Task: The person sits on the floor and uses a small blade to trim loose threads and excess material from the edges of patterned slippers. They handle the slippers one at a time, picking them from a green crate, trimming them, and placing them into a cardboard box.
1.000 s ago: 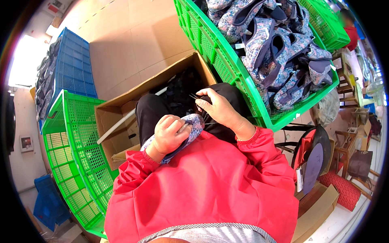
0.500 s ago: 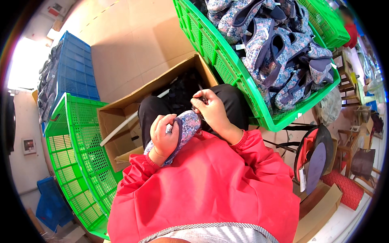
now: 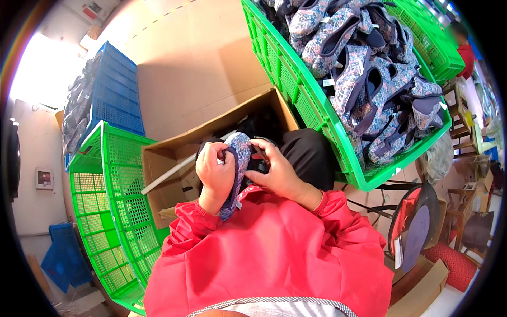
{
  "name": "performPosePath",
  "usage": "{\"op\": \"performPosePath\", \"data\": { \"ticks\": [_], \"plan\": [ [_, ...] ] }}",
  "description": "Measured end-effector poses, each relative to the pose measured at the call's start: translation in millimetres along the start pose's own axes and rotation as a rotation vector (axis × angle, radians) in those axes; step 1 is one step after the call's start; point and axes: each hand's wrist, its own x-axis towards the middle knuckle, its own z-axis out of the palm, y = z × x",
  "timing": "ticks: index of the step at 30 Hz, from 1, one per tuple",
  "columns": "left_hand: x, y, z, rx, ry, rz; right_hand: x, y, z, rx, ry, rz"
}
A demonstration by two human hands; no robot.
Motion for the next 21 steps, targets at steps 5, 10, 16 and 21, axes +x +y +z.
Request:
{"op": "performPosePath", "data": {
  "ticks": [5,10,16,21],
  "plan": [
    [19,12,-3,-0.069,-0.138,-0.246,18,0,18,-0.046,0.077,0.015],
    [37,37,-10,-0.219,-0.288,-0.336,40,7,25,0.016,0.366,-0.081],
    [38,31,-13,0.200,-0.097,0.123,45,2,7,-0.014,0.343,-0.033],
    [34,4,-1,0.107,-0.308,0.133,37,3,5,-0.198,0.374,-0.165]
  ]
}}
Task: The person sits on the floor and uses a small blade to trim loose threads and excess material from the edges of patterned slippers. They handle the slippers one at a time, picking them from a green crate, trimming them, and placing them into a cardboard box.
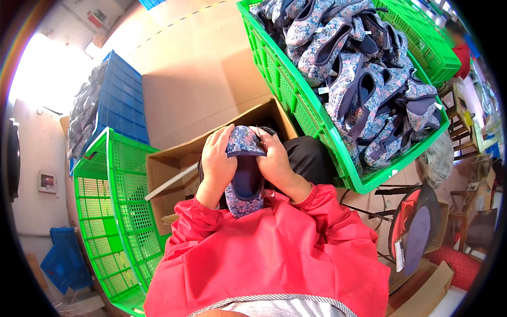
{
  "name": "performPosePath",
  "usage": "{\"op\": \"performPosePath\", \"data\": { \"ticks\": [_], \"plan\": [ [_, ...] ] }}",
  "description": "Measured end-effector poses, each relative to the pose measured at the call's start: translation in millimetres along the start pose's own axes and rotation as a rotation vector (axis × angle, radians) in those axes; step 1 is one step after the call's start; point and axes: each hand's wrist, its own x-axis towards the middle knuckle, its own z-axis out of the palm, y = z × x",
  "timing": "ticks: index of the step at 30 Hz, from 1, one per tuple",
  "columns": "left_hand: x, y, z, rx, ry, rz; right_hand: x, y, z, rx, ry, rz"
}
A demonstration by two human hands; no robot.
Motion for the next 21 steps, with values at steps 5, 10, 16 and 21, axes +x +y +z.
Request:
{"op": "performPosePath", "data": {
  "ticks": [5,10,16,21],
  "plan": [
    [2,-4,5,0.008,-0.029,0.045,3,-4,-13,-0.237,-0.076,0.021],
    [-2,-11,4,0.041,-0.095,0.197,10,-9,-24,-0.442,-0.195,0.016],
    [-18,-20,-8,0.021,-0.234,0.304,3,13,-34,-0.277,-0.448,-0.064],
    [-38,-23,-24,-0.438,-0.515,-0.131,-1,5,-45,0.243,-0.806,0.370]
  ]
}}
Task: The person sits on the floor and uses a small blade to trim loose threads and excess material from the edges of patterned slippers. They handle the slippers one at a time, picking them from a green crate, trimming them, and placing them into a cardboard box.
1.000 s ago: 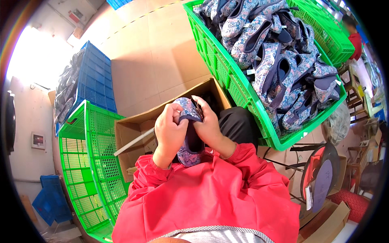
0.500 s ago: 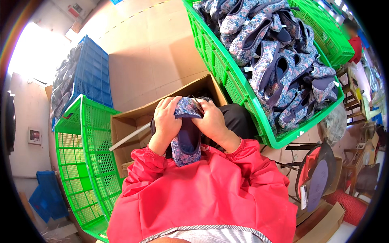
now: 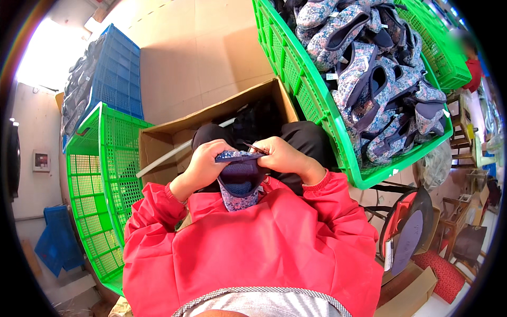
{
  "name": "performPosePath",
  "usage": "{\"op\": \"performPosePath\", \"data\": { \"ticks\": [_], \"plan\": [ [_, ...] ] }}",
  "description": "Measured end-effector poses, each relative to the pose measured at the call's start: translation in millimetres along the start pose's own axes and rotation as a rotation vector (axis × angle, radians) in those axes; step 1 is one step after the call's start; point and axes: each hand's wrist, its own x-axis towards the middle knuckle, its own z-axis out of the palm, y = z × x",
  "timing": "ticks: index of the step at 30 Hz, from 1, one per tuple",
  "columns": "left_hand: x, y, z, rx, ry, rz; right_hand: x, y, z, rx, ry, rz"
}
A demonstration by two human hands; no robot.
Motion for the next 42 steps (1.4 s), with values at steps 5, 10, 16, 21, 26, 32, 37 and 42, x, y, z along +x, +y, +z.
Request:
{"op": "performPosePath", "data": {
  "ticks": [5,10,16,21,26,32,37,42],
  "plan": [
    [-24,3,3,-0.949,-0.162,-0.535,-3,12,-1,0.428,-0.224,0.221],
    [-35,-14,9,-1.525,-0.194,-0.556,3,24,17,0.656,-0.060,0.163],
    [-37,-1,12,-1.720,-0.266,-0.581,19,52,35,0.632,0.122,0.149],
    [-36,6,34,-1.890,-0.225,-0.514,28,92,32,0.446,0.117,0.010],
    [-30,19,60,-1.832,0.157,-0.320,19,100,77,0.646,0.598,-0.023],
    [-24,11,69,-1.599,0.511,-0.167,5,77,61,0.688,0.568,0.025],
    [-16,13,75,-1.405,0.620,-0.165,3,66,58,0.708,0.395,0.075],
    [-24,12,59,-0.575,0.562,-0.226,10,53,58,0.650,0.332,0.103]
  ]
}}
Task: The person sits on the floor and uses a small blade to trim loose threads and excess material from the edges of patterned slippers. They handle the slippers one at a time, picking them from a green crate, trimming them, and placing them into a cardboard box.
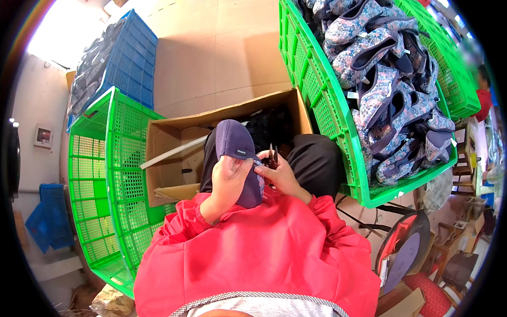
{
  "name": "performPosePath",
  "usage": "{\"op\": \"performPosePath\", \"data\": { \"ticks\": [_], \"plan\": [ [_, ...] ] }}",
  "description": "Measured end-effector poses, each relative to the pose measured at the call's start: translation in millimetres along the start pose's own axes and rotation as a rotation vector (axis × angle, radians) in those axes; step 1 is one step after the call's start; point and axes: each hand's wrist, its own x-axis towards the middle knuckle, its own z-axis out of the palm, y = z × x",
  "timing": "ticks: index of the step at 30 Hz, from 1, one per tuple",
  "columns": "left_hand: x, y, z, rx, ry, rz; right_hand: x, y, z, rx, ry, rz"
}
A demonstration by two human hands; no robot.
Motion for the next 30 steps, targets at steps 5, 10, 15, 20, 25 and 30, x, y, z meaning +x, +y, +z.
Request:
{"op": "performPosePath", "data": {
  "ticks": [5,10,15,20,25,30],
  "plan": [
    [-6,39,-14,0.625,0.111,0.158,10,-7,16,0.069,-0.199,0.173],
    [7,21,-31,0.800,0.138,0.170,20,3,33,-0.009,-0.156,0.280],
    [6,-46,-43,0.665,0.251,-0.006,32,45,24,-0.274,0.022,0.119],
    [-7,-38,-75,0.716,0.273,0.383,29,51,27,-0.538,0.076,-0.086],
    [-2,-38,-94,0.682,0.321,0.190,29,66,28,-0.490,0.113,-0.132],
    [-11,-67,-103,0.638,0.296,0.122,25,63,30,-0.506,0.143,-0.150]
  ]
}}
